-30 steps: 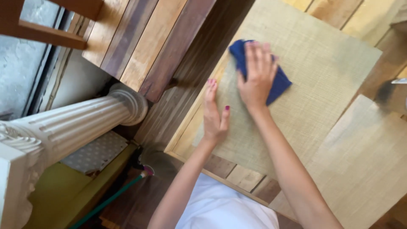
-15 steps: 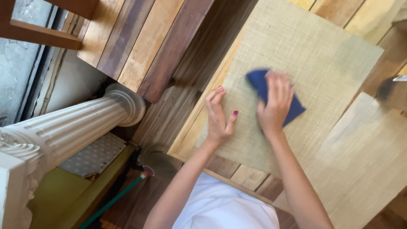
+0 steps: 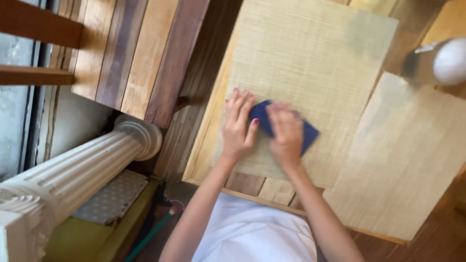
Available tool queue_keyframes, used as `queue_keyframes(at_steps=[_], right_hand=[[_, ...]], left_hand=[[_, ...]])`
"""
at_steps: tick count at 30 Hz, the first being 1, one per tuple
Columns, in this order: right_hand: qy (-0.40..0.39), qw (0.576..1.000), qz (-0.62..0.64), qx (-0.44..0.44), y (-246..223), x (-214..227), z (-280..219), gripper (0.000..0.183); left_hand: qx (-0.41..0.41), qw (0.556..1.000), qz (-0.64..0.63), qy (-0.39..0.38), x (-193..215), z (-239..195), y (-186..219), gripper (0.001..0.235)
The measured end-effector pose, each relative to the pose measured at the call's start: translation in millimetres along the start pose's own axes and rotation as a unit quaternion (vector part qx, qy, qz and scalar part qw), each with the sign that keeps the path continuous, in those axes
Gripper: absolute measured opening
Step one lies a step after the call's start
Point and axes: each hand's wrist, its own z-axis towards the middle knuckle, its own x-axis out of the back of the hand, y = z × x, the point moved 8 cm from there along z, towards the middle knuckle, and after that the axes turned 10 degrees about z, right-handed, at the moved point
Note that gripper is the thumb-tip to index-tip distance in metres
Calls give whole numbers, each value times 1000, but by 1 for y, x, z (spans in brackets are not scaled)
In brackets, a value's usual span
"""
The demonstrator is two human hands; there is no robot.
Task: The person is spraying a cleaning solution on restaurant tables and wiping them down with a blue cloth, including cleaning and folding placemats.
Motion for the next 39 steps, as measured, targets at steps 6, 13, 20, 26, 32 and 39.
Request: queue_keyframes(at_steps=[6,13,20,26,32,39], right_hand=[[151,982,9,-116,64,43,45,76],[75,996,11,-43,28,20,29,83],[155,974,74,-150,99,79,-29,78],[242,947,26,-209,143,97,15,74],[146,981,32,-123,99,59,5,73],[104,984,-1,-145,114,70,-51,81]], left_hand=[[-30,996,54,-65,-24,2,4,54],[-33,998,-25,-49,-49,14,31,67],[-82,989,-75,-102,-105,36,87,66],[-106,984,29,-142,-126,33,93,63],[-76,989,-43,-115,-123,32,87,64],[-87,989,-10,-123,-118,37,96,60]])
